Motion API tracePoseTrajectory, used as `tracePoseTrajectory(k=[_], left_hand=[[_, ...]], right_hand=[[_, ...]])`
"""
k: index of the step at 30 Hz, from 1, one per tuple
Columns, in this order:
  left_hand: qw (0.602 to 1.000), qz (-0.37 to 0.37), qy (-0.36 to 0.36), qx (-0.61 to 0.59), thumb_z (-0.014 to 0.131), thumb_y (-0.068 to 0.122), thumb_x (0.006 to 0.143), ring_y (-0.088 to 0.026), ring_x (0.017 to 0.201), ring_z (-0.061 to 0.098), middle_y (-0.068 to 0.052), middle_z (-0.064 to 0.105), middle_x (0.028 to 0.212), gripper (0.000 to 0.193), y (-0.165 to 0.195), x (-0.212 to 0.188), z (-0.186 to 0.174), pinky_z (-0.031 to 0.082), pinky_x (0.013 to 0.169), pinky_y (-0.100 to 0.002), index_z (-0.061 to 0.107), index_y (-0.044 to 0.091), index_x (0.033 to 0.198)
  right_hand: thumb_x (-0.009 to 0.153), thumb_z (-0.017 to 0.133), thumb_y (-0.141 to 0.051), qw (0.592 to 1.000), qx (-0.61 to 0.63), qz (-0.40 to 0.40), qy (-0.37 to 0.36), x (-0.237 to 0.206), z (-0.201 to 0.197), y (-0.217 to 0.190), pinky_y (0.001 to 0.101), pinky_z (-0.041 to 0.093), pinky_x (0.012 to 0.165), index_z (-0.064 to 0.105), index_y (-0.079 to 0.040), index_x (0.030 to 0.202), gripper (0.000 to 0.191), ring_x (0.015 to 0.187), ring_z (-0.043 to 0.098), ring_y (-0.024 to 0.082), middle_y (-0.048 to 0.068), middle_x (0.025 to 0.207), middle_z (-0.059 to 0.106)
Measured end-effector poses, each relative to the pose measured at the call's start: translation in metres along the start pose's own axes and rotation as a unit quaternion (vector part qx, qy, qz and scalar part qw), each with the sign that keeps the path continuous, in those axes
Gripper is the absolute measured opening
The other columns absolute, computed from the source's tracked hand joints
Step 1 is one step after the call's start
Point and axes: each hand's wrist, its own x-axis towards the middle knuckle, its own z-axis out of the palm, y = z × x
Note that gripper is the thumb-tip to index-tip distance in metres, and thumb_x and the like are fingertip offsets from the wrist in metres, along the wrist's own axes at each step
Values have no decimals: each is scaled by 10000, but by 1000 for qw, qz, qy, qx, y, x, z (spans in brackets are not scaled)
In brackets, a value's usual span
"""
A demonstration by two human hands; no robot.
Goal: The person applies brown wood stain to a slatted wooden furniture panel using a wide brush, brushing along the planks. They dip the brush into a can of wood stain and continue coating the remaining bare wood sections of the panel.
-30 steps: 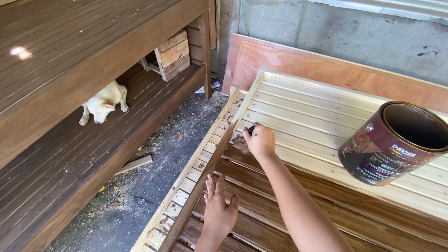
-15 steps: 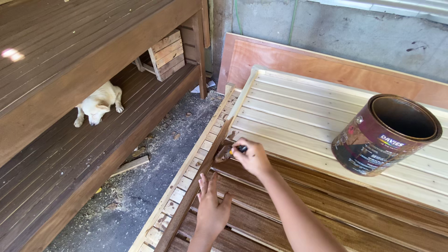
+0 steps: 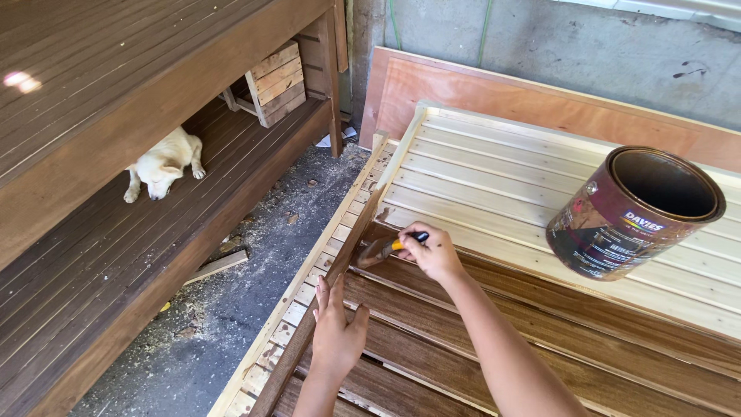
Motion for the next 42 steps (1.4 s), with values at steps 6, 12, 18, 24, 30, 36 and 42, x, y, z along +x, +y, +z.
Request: tracePoseTrajectory(k=[6, 12, 18, 24, 30, 36, 42], left_hand=[[1000, -15, -10, 4, 620, 262, 933, -325, 1554, 26, -239, 54, 1649, 757, 2, -8, -1, 99, 1265, -468, 254, 87, 1572], [998, -64, 4, -23, 547, 228, 923, -306, 1550, 74, -160, 19, 1676, 754, -17, -9, -16, 215, 1218, -438, 247, 142, 1609], [998, -15, 64, -6, 536, 127, 892, -321, 1557, 109, -202, 106, 1669, 707, -35, -15, -23, 182, 1252, -433, 319, 105, 1564], [998, -45, 37, 10, 537, 134, 897, -285, 1557, 83, -170, 93, 1682, 729, -32, -23, -23, 150, 1239, -443, 265, 114, 1573], [998, -40, 47, -8, 560, 163, 907, -305, 1553, 79, -207, 91, 1665, 698, -36, -31, -28, 173, 1234, -420, 301, 99, 1553], [997, -16, 73, -28, 601, 171, 868, -330, 1535, 139, -209, 104, 1658, 727, -48, -39, -38, 233, 1230, -400, 337, 116, 1543], [992, -114, -9, -47, 580, 211, 952, -347, 1082, 730, -181, -22, 1758, 769, -40, -34, -47, 295, 1242, -441, 245, 123, 1638]], right_hand=[[969, 719, -143, 972, -112, -75, 194, 3, 16, 0, 258, 540, 592, 696, -75, 1062, 118, 687, 713, 178, 107, 854, 776], [945, 696, -66, 931, -154, -292, 154, -63, 87, 4, 237, 524, 441, 583, -87, 1020, 137, 596, 674, 127, 95, 872, 719], [947, 682, -98, 963, -78, -254, 29, -122, 85, 3, 239, 498, 399, 653, -50, 929, 60, 528, 657, 149, 103, 743, 721], [1004, 591, -222, 986, 62, -40, 147, -90, 42, -11, 247, 456, 306, 651, -34, 764, 311, 451, 686, 126, 87, 655, 713], [1015, 628, -238, 951, -210, -150, 171, -46, 47, -25, 252, 433, 310, 671, -64, 740, 329, 388, 619, 137, 61, 563, 670], [942, 703, -214, 937, -252, -229, 76, -29, 69, -17, 292, 434, 346, 700, -94, 868, 141, 371, 582, 148, 68, 575, 690], [891, 749, -176, 908, -307, -283, -4, -40, 62, -3, 260, 530, 407, 658, -104, 980, 147, 508, 653, 152, 92, 786, 736]])
